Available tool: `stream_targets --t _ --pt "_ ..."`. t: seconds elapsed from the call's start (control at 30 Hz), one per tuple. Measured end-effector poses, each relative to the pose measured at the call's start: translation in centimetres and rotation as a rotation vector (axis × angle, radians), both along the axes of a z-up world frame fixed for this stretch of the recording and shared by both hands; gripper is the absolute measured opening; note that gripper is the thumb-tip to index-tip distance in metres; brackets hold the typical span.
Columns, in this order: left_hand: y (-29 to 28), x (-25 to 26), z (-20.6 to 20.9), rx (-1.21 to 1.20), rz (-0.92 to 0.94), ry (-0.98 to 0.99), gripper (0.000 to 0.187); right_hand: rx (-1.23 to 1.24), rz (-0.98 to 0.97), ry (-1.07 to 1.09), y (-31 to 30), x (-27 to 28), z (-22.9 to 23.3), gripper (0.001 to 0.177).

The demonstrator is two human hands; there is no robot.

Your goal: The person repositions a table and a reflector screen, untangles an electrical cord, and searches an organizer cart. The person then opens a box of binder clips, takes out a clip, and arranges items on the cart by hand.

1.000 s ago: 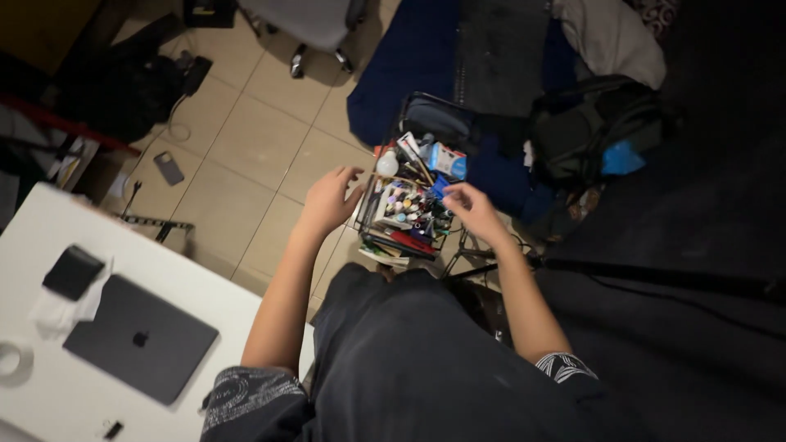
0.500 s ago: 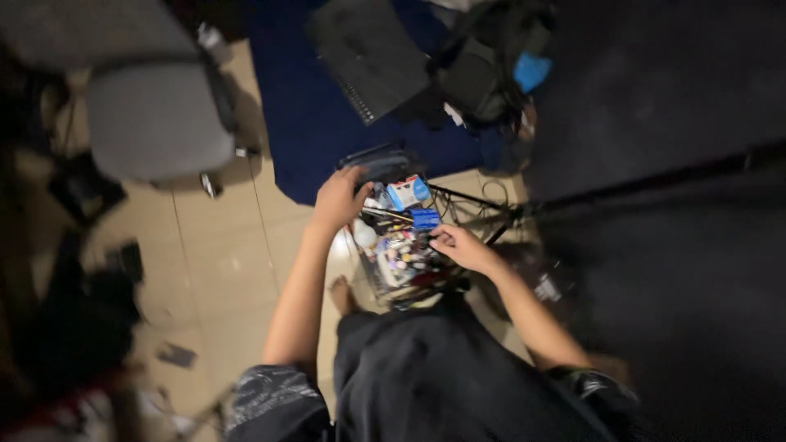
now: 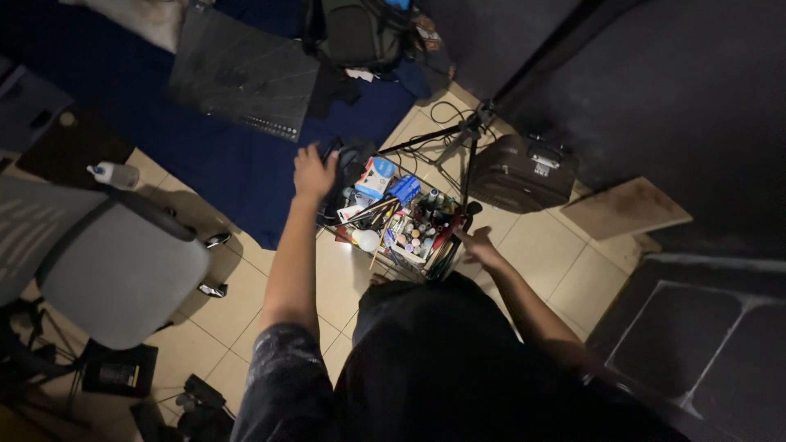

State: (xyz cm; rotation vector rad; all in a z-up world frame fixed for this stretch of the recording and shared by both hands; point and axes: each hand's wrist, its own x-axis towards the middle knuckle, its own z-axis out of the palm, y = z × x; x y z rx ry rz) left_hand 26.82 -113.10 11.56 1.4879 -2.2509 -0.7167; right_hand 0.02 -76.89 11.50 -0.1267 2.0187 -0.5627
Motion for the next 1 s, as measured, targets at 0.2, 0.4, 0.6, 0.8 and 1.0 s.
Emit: stream_targets --t 0.2,0.4,0.6,0.8,1.0 --pt "-2.6 0.5 -6.1 0.281 -0.012 0.032 0.034 -0.608 -0.317 -0.263 -0.4 2.5 -3.6 0.033" --pt "-1.8 3.4 -5.8 0.353 0.117 -0.030 0.030 -0.608 -0.169 -0.239 -3.5 -0.2 -4.7 0.043" --pt "-0.2 6.6 -6.2 0.267 0.198 0.084 0.029 -0.511 0.058 0.053 -11.0 -4.9 -4.5 0.040" --pt "0.2 2.5 -5.7 0.282 0.246 0.049 0.030 -0.584 0.084 -0.020 -10.8 -9.6 -4.2 0.038" --pt "1.2 2.8 -3.6 0.260 0.275 -0.010 0.034 -0.399 0.034 -0.045 -10.7 -10.2 -4.4 0.029"
